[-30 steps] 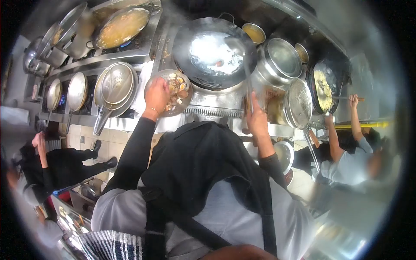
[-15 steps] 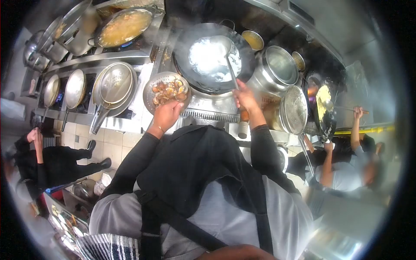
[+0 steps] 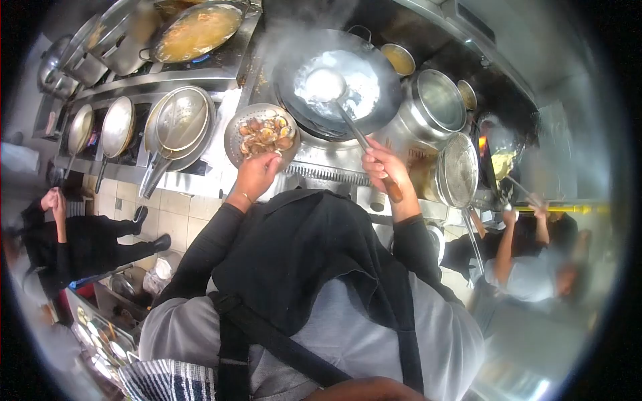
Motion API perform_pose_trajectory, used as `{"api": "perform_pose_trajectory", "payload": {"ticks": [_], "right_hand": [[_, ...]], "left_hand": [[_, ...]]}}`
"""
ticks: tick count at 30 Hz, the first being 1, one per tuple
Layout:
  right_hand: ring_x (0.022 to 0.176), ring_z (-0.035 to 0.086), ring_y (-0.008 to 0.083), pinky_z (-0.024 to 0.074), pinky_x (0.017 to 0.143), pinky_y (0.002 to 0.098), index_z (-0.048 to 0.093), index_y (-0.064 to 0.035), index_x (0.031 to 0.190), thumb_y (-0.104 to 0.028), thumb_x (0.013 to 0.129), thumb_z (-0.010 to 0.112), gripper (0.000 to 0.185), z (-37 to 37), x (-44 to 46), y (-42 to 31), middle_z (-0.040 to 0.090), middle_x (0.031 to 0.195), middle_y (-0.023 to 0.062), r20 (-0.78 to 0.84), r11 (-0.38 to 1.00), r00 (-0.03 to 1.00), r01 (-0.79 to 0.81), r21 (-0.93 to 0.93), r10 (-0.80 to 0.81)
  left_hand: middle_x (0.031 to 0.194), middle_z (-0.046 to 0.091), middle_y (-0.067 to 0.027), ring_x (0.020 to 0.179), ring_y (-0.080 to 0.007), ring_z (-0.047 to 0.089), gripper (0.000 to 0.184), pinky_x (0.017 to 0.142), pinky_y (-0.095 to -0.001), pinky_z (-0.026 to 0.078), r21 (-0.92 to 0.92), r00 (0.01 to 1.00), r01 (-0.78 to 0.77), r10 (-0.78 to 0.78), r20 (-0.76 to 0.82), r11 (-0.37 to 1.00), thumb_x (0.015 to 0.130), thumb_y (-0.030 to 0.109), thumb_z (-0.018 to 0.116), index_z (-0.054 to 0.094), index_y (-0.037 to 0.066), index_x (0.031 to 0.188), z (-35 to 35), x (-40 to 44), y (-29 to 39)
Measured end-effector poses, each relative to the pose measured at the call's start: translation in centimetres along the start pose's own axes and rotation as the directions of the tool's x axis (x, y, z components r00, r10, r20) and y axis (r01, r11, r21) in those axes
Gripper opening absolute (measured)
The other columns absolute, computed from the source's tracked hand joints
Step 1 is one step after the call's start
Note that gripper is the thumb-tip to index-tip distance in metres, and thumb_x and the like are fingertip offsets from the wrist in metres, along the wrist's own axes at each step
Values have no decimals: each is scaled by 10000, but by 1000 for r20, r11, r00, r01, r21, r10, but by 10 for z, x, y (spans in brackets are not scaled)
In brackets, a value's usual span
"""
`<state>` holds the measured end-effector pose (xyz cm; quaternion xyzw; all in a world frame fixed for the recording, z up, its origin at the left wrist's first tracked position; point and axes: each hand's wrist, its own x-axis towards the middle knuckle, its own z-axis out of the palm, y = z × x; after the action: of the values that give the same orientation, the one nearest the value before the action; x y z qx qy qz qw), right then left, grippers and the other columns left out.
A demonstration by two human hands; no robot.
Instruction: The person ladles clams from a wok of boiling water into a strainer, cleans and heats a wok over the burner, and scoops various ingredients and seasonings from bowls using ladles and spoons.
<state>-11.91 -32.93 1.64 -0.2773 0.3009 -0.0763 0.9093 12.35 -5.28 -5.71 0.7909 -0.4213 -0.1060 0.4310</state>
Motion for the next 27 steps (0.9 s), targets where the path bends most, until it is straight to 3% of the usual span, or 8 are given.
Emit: {"api": "perform_pose_trajectory", "payload": {"ticks": [2,8,10,13,16,19,25,27], "right_hand": [[555,415,25,309,371,156,390,-88,1555,-52,1055,520,518,0,-16,-1,484,845,26,52,996,998,-35,81,31],[554,413,32,332,346,153,422,-75,1530,-24,1039,519,503,5,-85,-7,471,835,40,-16,958,999,-41,285,47],[548,409,38,333,342,156,405,-80,1553,-24,1038,515,530,4,-112,-11,466,843,41,-113,982,993,55,181,-35],[538,408,46,334,342,167,425,-82,1547,-19,1037,503,520,1,-146,-17,461,832,41,-175,979,981,109,171,-79],[529,410,54,324,345,174,449,-84,1529,-22,1038,502,498,-3,-169,-22,464,816,40,-248,978,957,181,99,-152],[519,427,64,314,356,178,428,-78,1527,-25,1031,513,505,-16,-180,-28,490,806,41,-316,959,908,280,-31,-276],[517,444,78,311,372,204,319,-72,1598,-17,1000,528,636,-41,-166,-28,499,770,47,-513,917,767,258,-304,-385],[500,469,106,368,376,261,282,-59,1624,-28,973,553,706,-58,-156,-24,529,751,58,-557,873,715,157,-461,-423]], "left_hand": [[926,769,-157,791,-303,742,217,728,-386,572,-8,1000,4,-4,12,1000,978,245,704,781,56,1052,1,1,1],[937,772,-160,791,-280,750,201,733,-372,580,-5,999,-14,14,33,1000,973,213,707,779,47,1061,8,4,-2],[939,772,-162,798,-279,753,201,735,-371,581,-16,999,-14,14,43,1000,975,210,704,778,45,1063,10,5,-3],[946,771,-168,811,-281,758,201,743,-366,584,-27,998,3,-2,56,1000,975,201,701,776,40,1070,11,6,3],[974,766,-154,884,-353,738,216,781,-426,578,-36,993,57,-53,107,998,978,255,687,773,82,1074,13,8,9],[960,771,-170,806,-280,758,217,740,-364,585,-37,994,1,3,108,999,980,215,698,773,43,1090,15,9,9],[953,774,-156,782,-266,754,231,723,-357,583,-12,991,6,-4,137,1000,984,240,694,779,64,1108,21,12,9],[937,762,-160,861,-356,735,241,767,-437,575,-45,989,30,-23,146,999,995,267,653,774,70,1064,19,13,12]]}}
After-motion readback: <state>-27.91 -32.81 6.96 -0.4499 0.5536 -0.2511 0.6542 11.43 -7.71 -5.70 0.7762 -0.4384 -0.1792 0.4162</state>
